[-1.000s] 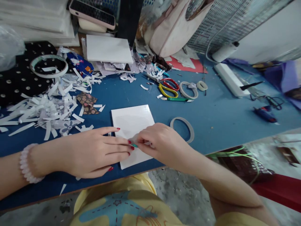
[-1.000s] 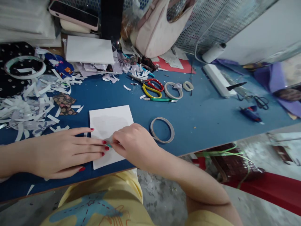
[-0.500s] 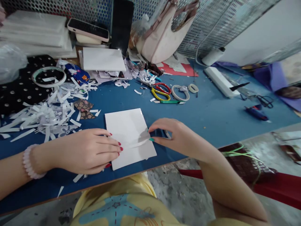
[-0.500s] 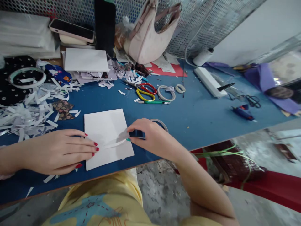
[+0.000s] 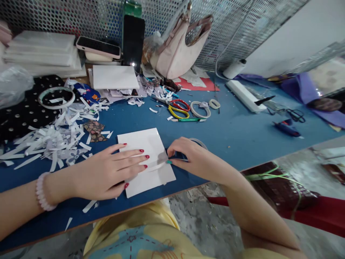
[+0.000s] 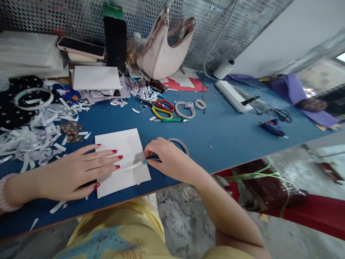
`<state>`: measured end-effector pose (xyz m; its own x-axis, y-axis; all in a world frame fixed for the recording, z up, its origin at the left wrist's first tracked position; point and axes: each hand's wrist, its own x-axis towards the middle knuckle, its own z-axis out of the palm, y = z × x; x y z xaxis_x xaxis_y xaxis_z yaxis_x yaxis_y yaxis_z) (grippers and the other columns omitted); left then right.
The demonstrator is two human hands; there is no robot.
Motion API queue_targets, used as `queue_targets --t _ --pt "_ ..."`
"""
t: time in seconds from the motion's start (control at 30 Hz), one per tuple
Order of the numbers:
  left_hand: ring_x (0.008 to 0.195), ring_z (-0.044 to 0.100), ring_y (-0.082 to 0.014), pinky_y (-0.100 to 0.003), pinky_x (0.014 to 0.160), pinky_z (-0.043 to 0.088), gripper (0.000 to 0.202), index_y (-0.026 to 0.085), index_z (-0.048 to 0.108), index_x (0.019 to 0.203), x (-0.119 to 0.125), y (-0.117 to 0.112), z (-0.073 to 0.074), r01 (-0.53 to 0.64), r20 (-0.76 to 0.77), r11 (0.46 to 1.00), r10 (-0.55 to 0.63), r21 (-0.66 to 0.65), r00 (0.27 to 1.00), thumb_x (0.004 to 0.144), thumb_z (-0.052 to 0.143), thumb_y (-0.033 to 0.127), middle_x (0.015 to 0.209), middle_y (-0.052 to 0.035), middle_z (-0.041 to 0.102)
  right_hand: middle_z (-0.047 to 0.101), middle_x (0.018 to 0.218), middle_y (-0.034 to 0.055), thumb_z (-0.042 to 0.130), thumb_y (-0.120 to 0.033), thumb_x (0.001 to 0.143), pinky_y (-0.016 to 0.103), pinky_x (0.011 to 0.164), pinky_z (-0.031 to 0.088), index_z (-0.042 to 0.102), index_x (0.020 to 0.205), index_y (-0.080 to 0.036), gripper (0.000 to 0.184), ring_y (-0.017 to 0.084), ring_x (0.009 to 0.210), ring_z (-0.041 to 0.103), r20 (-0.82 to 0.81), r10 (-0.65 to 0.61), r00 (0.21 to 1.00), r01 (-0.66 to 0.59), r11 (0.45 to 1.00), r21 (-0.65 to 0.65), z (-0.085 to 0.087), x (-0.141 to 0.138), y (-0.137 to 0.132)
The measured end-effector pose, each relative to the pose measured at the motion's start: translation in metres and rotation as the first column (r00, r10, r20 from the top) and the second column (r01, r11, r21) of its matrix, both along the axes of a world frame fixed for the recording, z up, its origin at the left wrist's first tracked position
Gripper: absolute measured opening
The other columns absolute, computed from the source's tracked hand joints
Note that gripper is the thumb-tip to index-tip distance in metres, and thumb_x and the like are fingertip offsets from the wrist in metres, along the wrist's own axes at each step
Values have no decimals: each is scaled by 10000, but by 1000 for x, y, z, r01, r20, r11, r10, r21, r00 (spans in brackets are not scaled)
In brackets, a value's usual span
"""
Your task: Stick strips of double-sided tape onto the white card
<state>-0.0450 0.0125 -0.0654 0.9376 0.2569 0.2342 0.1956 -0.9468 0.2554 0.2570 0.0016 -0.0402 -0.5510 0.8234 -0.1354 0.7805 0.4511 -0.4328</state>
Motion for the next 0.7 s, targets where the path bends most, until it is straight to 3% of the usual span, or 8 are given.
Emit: queue_targets --t 0.1,0.2,0.37,0.7 --pt "1443 406 -272 -455 1230 195 505 164 490 1442 3 -2 -1 22 -117 997 -30 -72 993 983 513 372 1541 -139 449 657 896 56 535 -159 898 325 821 448 570 818 -207 100 203 892 581 -30 16 999 -17 998 -52 3 3 0" --pt "1466 361 -312 -523 1214 223 564 214 449 1484 1 -1 -1 51 -182 992 -72 -114 981 970 539 429 1590 -141 362 645 849 31 500 -202 904 282 706 432 556 829 -208 94 166 776 568 -20 -25 999 21 986 -165 9 7 -1" --pt "1454 377 -332 -539 1200 256 591 244 450 1487 -1 2 -2 57 -163 990 -77 -126 984 943 586 434 1588 -127 376 615 716 -9 502 -291 905 247 565 359 553 789 -207 152 125 612 510 18 -68 998 70 948 -311 15 8 -2" --pt "1448 392 -314 -520 1205 244 577 247 460 1473 0 2 -4 55 -157 992 -72 -111 985 942 577 439 1575 -123 402 587 645 -19 525 -262 893 224 527 324 551 735 -200 172 104 554 478 112 -86 990 116 949 -292 12 -5 6"
